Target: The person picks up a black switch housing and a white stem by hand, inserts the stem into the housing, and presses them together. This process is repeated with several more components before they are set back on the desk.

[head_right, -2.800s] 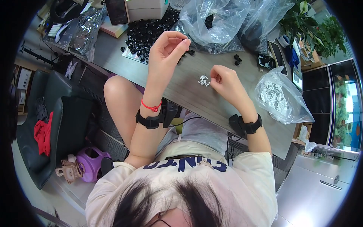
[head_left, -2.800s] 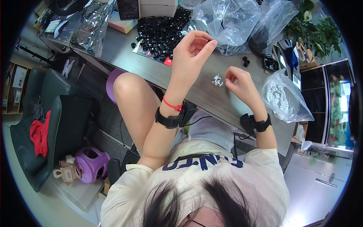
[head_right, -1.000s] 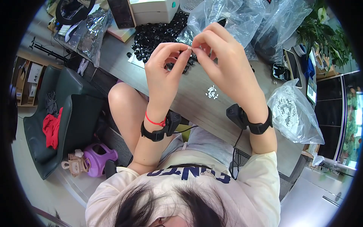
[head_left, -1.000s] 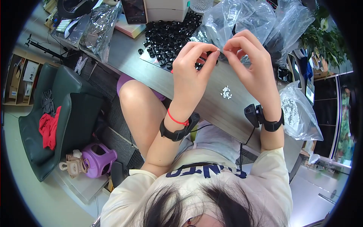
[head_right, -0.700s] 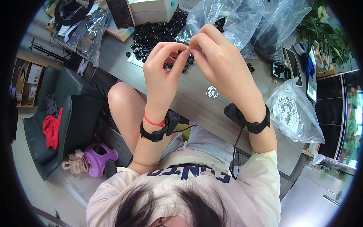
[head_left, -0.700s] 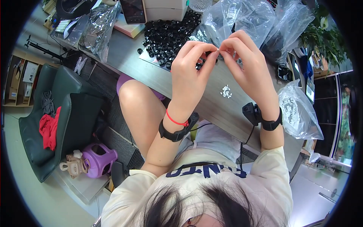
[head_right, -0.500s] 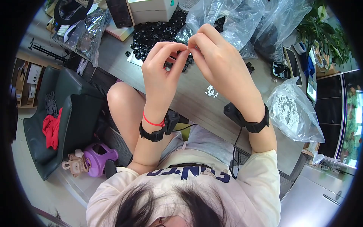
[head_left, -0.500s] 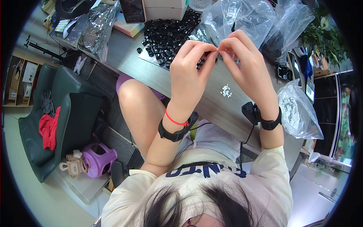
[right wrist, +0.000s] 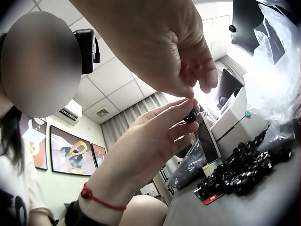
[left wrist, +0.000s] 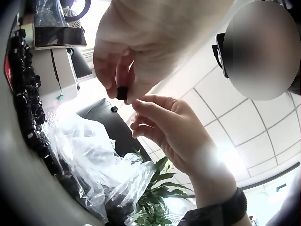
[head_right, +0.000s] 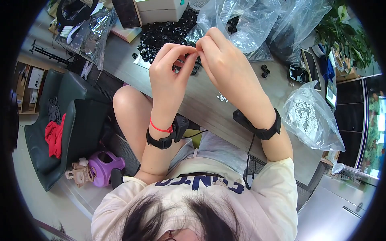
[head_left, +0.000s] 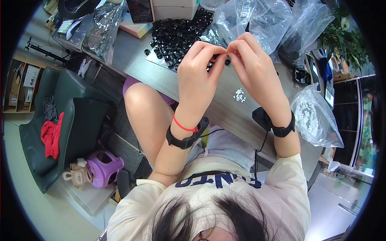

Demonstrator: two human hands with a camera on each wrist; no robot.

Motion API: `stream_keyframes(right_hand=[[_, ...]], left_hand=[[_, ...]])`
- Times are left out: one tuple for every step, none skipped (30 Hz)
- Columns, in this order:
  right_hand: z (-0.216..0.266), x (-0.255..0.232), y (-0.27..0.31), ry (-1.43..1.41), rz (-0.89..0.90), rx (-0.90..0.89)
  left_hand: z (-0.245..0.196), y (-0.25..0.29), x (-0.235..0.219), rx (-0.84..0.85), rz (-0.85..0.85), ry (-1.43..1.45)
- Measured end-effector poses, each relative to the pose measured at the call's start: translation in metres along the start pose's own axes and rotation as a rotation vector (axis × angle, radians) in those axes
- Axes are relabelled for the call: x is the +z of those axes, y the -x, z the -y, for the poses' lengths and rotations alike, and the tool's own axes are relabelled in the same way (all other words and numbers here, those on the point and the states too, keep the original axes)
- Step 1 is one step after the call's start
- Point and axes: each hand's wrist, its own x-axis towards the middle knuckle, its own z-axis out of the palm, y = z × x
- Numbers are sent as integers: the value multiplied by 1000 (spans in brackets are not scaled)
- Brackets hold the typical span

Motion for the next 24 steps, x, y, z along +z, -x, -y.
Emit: stream_keyframes(right_hand=[[0, 1, 0, -12, 5, 5], [-1, 1, 0, -23, 10, 10], [-1, 2, 0, -35, 15, 15], [-1, 2, 0, -34, 14, 17], [-2, 3, 0, -47, 9, 18], [-2, 3, 0, -60, 3, 20], [-2, 4, 0, -72, -2, 22], [-2, 4, -1, -69, -4, 25], [-3, 5, -1, -91, -8, 23], [-4, 5, -1, -108, -13, 24], [-5, 4, -1, -122, -19, 28], [-6, 3, -1, -106, -23, 37], [-6, 3, -1, -129, -25, 46], [-6, 2, -1, -153, -26, 54], [-8, 0, -1, -179, -29, 60], [-11, -4, 0, -169, -34, 66], [-13, -7, 0, -173, -41, 66], [-15, -10, -2, -182, -48, 63], [-15, -11, -3, -195, -54, 58], [-15, -14, -4, -201, -53, 54], [-14, -19, -4, -227, -38, 84], [-14, -24, -4, -254, -22, 113], [-13, -25, -5, -282, -6, 141], [-11, -25, -5, -290, -4, 137]], left_hand=[[0, 0, 0, -5, 3, -4], [1, 0, 0, -10, 5, -8], [1, 0, 0, -14, 8, -12], [0, 0, -1, -14, 10, -11], [-1, -1, -1, -30, 10, -1], [-3, -1, -1, -46, 10, 9], [-3, -1, -1, -61, 10, 20], [-3, -1, -1, -60, 13, 23], [-2, -1, -1, -70, 9, 43], [-1, -1, -1, -80, 7, 68], [-1, -1, 1, -88, 7, 97], [-2, -2, 2, -83, 17, 112], [-2, -3, 1, -95, 24, 114], [-2, -3, 0, -107, 31, 115], [-3, -3, 1, -119, 37, 113], [-2, -4, 1, -115, 45, 122], [-1, -3, 0, -191, 65, 218], [-1, -4, -1, -270, 83, 309], [-1, -4, -2, -349, 98, 396], [-1, -3, -3, -350, 94, 390], [-3, -4, -3, -356, 80, 471], [-5, -5, -2, -361, 65, 551], [-6, -6, -3, -364, 50, 630], [-5, -6, -4, -365, 44, 622]])
